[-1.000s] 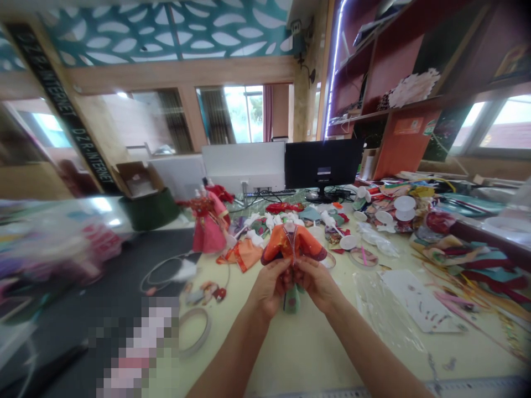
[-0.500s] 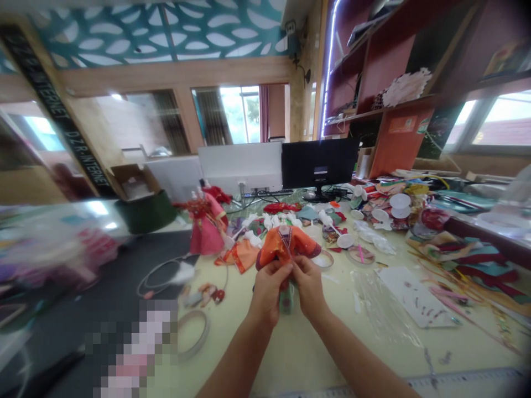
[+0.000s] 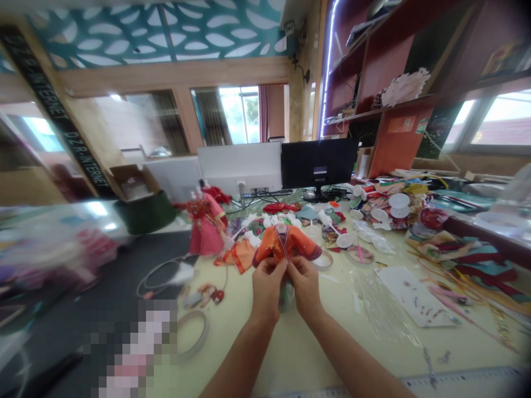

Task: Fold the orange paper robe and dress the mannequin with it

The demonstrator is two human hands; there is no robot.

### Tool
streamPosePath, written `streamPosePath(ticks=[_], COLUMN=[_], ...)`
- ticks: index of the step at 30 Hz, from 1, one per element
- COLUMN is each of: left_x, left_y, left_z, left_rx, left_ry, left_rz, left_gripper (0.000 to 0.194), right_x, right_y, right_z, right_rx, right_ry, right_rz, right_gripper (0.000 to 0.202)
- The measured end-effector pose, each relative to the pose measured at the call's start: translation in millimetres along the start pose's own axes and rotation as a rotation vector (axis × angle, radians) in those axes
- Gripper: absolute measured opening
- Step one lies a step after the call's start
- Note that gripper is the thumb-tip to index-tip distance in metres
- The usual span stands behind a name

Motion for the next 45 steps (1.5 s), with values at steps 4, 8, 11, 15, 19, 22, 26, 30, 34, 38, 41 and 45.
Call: streamPosePath(ticks=[4,8,11,15,19,22,26,30,34,38,41,45], left_x=[0.2,0.7,1.1,2.1,3.3,4.1,4.5,5.0,6.7,7.8,8.4,10.9], left_y=[0.0,0.1,0.2,-0.9,-2.1,-2.5,-3.8,-4.8,-2.7,-0.5,0.2,0.5], left_z=[3.8,7.4,7.8,8.2,9.4,8.8,5.1,2.2,2.4,3.4,4.9,7.2], left_rx=[-0.024,-0.032,-0.017,0.035,0.088,0.102,0.084,0.037,-0.02,-0.059,-0.066,-0.063], left_ry=[0.013,0.013,-0.007,-0.049,-0.083,-0.086,-0.064,-0.038,-0.026,-0.009,0.004,0.01], left_rz=[0.007,0.0,-0.042,-0.137,-0.209,-0.221,-0.206,-0.172,-0.131,-0.106,-0.096,-0.092], left_gripper=[0.027,0.027,0.027,0.026,0.023,0.021,0.021,0.021,0.022,0.026,0.028,0.028], right_x=[0.5,0.7,0.2,-0.5,-0.7,-1.0,-1.0,-1.6,-4.5,-4.4,1.1,8.0], right_y=[0.5,0.4,0.0,-1.1,-1.3,-0.8,-1.7,-5.1,-7.4,-8.0,-7.6,-6.2], right_z=[-0.3,-0.8,-0.9,-1.8,-2.1,-1.4,-0.8,-2.0,-3.1,-2.7,-0.6,0.2], right_rx=[0.005,0.007,0.002,0.002,0.013,0.034,0.09,0.18,0.267,0.346,0.391,0.416], right_ry=[-0.001,-0.002,-0.009,-0.009,-0.01,-0.014,-0.005,0.035,0.086,0.124,0.12,0.127], right_rz=[-0.006,-0.005,0.002,0.01,0.013,0.004,-0.026,-0.071,-0.11,-0.155,-0.186,-0.228], right_gripper=[0.026,0.026,0.026,0.026,0.026,0.026,0.025,0.024,0.021,0.02,0.02,0.02])
Point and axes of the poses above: each hand's wrist, its own x-axis towards the middle knuckle, its own z-axis out of the back of the hand, y = z × x, the point moved 5 cm from there along x, towards the middle knuckle, and after that the axes turned 7 degrees about y, right-handed, at the moved point
